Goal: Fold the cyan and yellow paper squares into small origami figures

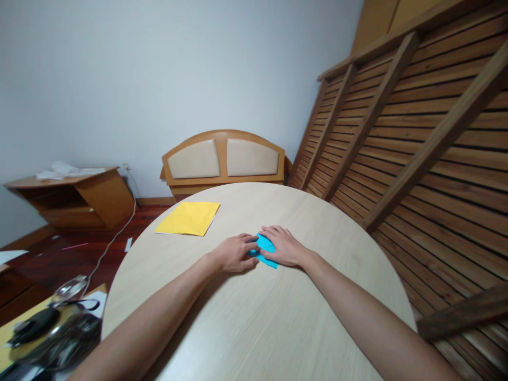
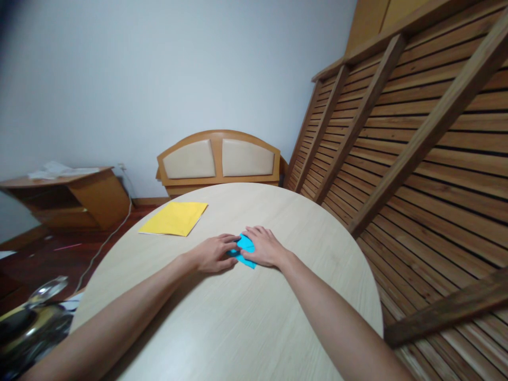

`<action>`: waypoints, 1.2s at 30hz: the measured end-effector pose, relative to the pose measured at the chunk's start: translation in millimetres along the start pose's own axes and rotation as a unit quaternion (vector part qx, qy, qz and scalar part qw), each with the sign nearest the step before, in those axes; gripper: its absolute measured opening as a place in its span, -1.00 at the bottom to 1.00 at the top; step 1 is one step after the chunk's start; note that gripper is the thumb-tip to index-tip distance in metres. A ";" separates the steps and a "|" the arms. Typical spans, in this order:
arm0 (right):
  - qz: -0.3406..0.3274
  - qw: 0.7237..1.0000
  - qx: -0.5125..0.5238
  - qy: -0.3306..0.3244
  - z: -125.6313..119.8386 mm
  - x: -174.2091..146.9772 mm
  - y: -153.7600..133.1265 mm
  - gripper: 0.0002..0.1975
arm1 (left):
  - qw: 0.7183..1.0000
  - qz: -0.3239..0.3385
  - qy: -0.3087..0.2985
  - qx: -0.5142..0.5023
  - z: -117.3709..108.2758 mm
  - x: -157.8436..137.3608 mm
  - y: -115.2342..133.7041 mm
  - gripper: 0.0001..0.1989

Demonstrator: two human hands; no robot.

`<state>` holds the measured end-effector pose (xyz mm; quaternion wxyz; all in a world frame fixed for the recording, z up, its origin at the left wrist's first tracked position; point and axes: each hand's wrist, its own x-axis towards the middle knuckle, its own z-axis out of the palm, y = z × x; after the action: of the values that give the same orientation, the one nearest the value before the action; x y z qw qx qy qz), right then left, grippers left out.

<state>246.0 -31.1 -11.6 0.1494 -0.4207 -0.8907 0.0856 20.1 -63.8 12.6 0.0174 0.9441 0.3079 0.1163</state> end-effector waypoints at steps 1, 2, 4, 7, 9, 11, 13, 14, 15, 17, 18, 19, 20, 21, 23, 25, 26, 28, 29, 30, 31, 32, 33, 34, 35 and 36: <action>0.000 1.000 0.000 0.002 -0.6 -0.2 -0.1 -0.33 | 1.000 0.000 0.000 -0.002 0.0 -0.1 -0.1 -0.73; 0.000 1.000 0.000 0.004 -1.6 -0.5 -0.4 -0.34 | 1.000 -0.001 0.001 -0.004 0.0 -0.2 -0.2 -0.73; -0.005 1.000 0.000 0.009 -4.5 -1.4 -1.6 -0.36 | 1.000 0.000 0.003 -0.008 -0.2 -0.4 -0.4 -0.73; -0.024 1.000 -0.009 0.016 -10.0 -3.4 -4.2 -0.39 | 1.000 0.004 0.004 -0.011 -0.2 -0.4 -0.7 -0.73; -0.038 0.999 -0.017 0.024 -13.4 -4.9 -5.8 -0.43 | 1.000 0.006 0.005 -0.010 0.3 -0.3 -1.0 -0.72; -0.050 0.998 -0.023 0.035 -16.4 -6.4 -6.8 -0.51 | 1.000 0.004 0.006 -0.007 1.0 -0.2 -1.4 -0.71; -0.063 0.997 -0.027 0.044 -19.7 -8.0 -7.0 -0.62 | 1.000 0.002 0.006 -0.003 1.7 -0.3 -1.8 -0.71; -0.071 0.996 -0.028 0.046 -21.7 -8.8 -6.9 -0.67 | 1.000 0.001 0.005 -0.002 1.9 -0.4 -2.0 -0.71; -0.080 0.995 -0.028 0.046 -23.9 -9.7 -6.6 -0.72 | 1.000 0.001 0.005 -0.001 2.2 -0.5 -2.2 -0.71; -0.097 0.994 -0.025 0.043 -28.8 -11.2 -5.4 -0.78 | 1.000 0.000 0.004 -0.001 2.4 -0.8 -2.5 -0.71; -0.108 0.993 -0.023 0.040 -31.3 -11.8 -4.6 -0.81 | 1.000 -0.001 0.004 -0.001 2.4 -0.8 -2.6 -0.71; -0.119 0.992 -0.022 0.035 -33.6 -12.3 -3.5 -0.83 | 1.000 -0.002 0.005 -0.002 2.2 -0.8 -2.6 -0.71; -0.132 0.991 -0.021 0.029 -35.6 -12.6 -2.2 -0.84 | 1.000 -0.002 0.005 -0.003 2.0 -0.8 -2.5 -0.71; -0.144 0.989 -0.020 0.024 -37.1 -12.8 -0.7 -0.85 | 1.000 -0.001 0.005 -0.005 1.7 -0.7 -2.2 -0.71; -0.162 0.986 -0.019 0.018 -38.9 -12.7 3.0 -0.86 | 1.000 -0.002 0.003 -0.006 0.7 -0.5 -1.4 -0.70; -0.166 0.986 -0.019 0.020 -39.4 -12.4 7.4 -0.85 | 1.000 -0.005 -0.002 -0.005 -0.3 -0.3 -0.5 -0.69; -0.164 0.986 -0.020 0.022 -39.6 -12.3 9.7 -0.85 | 1.000 -0.008 -0.004 -0.004 -0.6 -0.3 0.0 -0.68; -0.156 0.987 -0.026 0.018 -40.7 -12.5 14.9 -0.85 | 1.000 -0.011 -0.007 -0.004 -0.9 -0.4 0.4 -0.67; -0.150 0.988 -0.030 0.014 -41.8 -13.0 17.7 -0.85 | 1.000 -0.012 -0.008 -0.005 -0.9 -0.5 0.4 -0.66; -0.142 0.989 -0.034 0.010 -43.3 -13.7 20.7 -0.86 | 1.000 -0.012 -0.007 -0.006 -0.7 -0.7 0.2 -0.66; -0.134 0.990 -0.036 0.005 -45.2 -14.7 23.9 -0.86 | 1.000 -0.013 -0.006 -0.008 -0.3 -0.8 -0.1 -0.66; -0.124 0.992 -0.037 0.002 -47.5 -15.9 27.2 -0.86 | 1.000 -0.014 -0.006 -0.009 0.1 -0.9 -0.5 -0.66; -0.112 0.993 -0.036 -0.001 -49.9 -17.2 30.4 -0.86 | 1.000 -0.015 -0.005 -0.011 0.5 -1.0 -1.0 -0.66; -0.101 0.994 -0.035 -0.004 -52.4 -18.6 33.3 -0.86 | 1.000 -0.016 -0.004 -0.013 0.9 -1.1 -1.5 -0.66; -0.090 0.995 -0.033 -0.007 -54.6 -20.0 36.0 -0.86 | 1.000 -0.016 -0.004 -0.014 1.3 -1.1 -2.0 -0.66; -0.080 0.996 -0.031 -0.008 -56.6 -21.3 38.1 -0.86 | 1.000 -0.015 -0.005 -0.015 1.6 -1.2 -2.4 -0.66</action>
<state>305.5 -22.1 26.8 0.1356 -0.3515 -0.9250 0.0489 18.1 -62.5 10.5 0.0352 0.9394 0.3205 0.1161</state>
